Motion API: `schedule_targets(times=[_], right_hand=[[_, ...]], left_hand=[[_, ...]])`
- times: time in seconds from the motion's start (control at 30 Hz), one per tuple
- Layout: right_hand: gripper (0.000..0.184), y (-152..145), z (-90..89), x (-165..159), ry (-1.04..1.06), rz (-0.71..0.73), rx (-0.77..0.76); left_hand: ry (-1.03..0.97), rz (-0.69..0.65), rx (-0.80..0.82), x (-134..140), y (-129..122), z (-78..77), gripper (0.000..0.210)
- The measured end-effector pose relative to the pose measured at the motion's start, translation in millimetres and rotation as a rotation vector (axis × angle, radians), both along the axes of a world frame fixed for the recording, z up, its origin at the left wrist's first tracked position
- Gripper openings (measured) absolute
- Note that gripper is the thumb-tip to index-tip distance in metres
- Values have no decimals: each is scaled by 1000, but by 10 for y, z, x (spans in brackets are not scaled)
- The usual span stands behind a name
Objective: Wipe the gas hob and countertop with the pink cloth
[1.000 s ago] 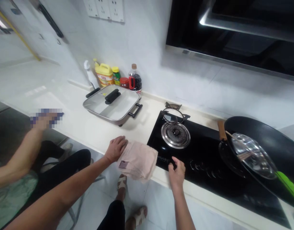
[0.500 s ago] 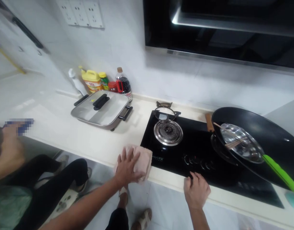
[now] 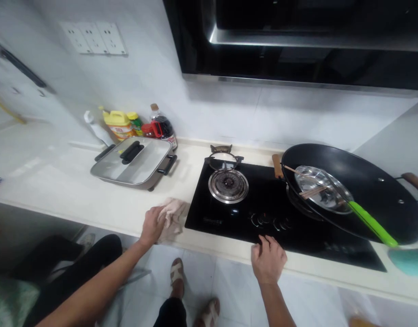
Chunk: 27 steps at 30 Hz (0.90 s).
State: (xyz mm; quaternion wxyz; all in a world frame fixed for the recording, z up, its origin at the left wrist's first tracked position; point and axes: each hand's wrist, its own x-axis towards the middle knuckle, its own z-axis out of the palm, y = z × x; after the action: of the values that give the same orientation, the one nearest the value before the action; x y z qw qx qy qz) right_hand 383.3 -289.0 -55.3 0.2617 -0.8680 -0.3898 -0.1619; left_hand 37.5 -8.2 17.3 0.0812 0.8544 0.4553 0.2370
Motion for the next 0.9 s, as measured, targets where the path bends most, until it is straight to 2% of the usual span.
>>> schedule_targets(times=[0.1,0.2,0.27,0.33,0.4,0.5,0.57,0.63,0.77,0.9], right_hand=[[36,9,11,-7,20,4,5],[37,7,8,-3,17,2,2],[38,0,-10,9,1,-6,5],[38,-9,-39,28,-29,-11,8],[39,-19,-68,47,-58,-8,9],[39,-34,-94,62,-71,-6,10],[39,-41,-95,59,-60,-12,12],[39,-43,-90,52,-44,-21,9],[39,-34,-81,39,-20,-38,1],[39,-33,-85,44,-51,-19,-2]], left_hand=[[-10,-81,7,531,-177,30,42],[48,-207,-19,1259,-644,-66,42],[123,-391,-53,1679,-978,-157,48],[153,-511,-86,1962,-1228,-243,69],[138,-532,-108,2079,-1348,-312,80],[109,-511,-116,1959,-1285,-377,72],[107,-469,-120,1733,-1120,-394,68],[114,-372,-134,1452,-891,-377,68],[189,-81,-250,926,-328,-216,70],[299,102,-347,502,187,-8,72]])
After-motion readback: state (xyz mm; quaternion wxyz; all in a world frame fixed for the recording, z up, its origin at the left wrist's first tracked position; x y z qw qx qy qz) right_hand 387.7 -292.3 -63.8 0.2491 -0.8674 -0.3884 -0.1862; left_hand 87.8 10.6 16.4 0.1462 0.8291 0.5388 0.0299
